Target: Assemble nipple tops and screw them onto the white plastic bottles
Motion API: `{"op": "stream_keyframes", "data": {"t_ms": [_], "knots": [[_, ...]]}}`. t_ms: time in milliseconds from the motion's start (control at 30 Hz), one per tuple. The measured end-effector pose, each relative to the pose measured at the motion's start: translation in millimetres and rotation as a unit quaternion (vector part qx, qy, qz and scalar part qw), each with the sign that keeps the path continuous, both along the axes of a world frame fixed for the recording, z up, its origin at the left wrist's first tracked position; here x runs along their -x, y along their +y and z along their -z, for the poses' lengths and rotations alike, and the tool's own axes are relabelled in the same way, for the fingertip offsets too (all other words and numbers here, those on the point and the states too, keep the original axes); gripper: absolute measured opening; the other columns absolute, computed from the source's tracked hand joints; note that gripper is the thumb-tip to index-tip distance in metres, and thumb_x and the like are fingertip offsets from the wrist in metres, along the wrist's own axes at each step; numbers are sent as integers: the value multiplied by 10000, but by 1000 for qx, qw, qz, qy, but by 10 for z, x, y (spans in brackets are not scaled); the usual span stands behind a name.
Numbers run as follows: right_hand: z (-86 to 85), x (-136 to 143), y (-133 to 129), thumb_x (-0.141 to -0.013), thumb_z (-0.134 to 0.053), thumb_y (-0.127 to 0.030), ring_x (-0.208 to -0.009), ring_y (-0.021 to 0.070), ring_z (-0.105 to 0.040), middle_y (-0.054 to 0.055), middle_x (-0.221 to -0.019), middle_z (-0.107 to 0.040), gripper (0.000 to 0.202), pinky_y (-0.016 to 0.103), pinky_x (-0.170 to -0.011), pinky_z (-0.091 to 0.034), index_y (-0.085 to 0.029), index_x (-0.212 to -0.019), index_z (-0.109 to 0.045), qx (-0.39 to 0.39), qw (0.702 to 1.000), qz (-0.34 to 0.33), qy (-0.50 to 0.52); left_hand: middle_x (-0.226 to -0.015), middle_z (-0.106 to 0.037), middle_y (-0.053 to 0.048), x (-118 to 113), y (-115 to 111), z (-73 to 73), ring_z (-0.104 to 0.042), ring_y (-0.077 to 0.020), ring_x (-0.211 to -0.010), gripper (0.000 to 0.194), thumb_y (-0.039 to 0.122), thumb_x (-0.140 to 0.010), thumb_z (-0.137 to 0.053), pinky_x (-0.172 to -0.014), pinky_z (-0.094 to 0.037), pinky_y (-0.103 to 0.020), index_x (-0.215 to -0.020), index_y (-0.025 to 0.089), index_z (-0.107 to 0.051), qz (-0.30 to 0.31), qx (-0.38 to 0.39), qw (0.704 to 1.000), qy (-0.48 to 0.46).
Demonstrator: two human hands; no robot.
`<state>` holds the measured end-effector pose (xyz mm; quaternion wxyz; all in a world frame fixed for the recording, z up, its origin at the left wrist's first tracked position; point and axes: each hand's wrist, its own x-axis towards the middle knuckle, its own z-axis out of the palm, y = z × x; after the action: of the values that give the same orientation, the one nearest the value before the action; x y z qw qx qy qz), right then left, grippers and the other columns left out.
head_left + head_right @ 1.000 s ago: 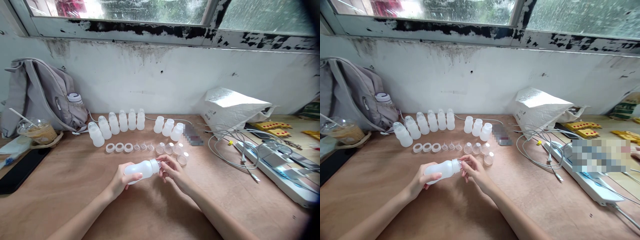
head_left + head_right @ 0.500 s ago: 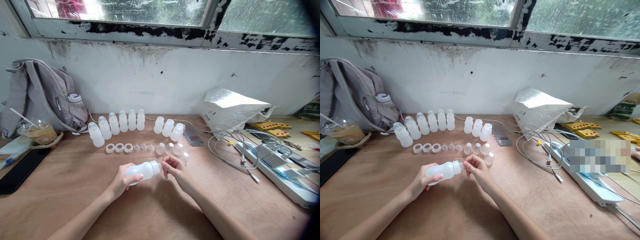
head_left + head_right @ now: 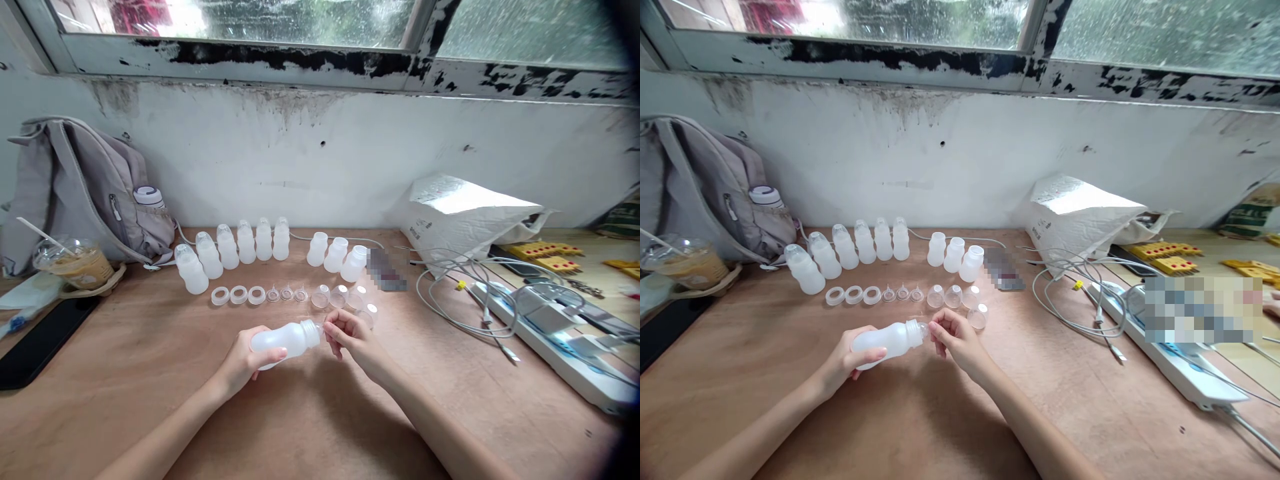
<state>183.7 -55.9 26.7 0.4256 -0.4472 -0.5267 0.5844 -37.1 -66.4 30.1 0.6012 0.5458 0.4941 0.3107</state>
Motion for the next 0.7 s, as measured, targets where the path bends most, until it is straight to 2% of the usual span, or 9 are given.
{"op": "stream_keyframes", "data": {"t_ms": [233,500,600,700], "knots": [[-21,-43,18,-749,-605,-422,-454,75,-468,-20,-615,-531,272,217,-408,-372,-172,-732,-497,-38,999,-17,-2,-474,-440,60,-15,10,-63,-328,-49,-374,315,406,-584,-636,-316,-221,-166,-696,131,-530,1,31,999,-19],[-37,-50,26,-717,-649,-372,-535,100,-508,-9,-622,-544,227,237,-473,-440,-171,-750,-550,-72,997,-2,-8,-469,-449,63,-27,4,-69,-335,-46,-357,326,414,-586,-644,-320,-216,-170,-702,132,-531,-4,26,999,-20],[-47,-47,17,-715,-649,-384,-534,104,-514,-14,-616,-545,239,240,-473,-445,-176,-769,-543,-60,998,6,4,-483,-463,57,-26,6,-32,-340,-46,-347,371,475,-619,-619,-317,-217,-169,-736,133,-532,0,17,1000,-18],[-43,-42,15,-730,-619,-430,-507,102,-513,-15,-625,-543,274,224,-420,-419,-180,-775,-517,-14,1000,21,12,-507,-488,38,-19,15,27,-346,-46,-333,432,566,-714,-493,-311,-206,-168,-746,136,-516,4,9,1000,-19]]}}
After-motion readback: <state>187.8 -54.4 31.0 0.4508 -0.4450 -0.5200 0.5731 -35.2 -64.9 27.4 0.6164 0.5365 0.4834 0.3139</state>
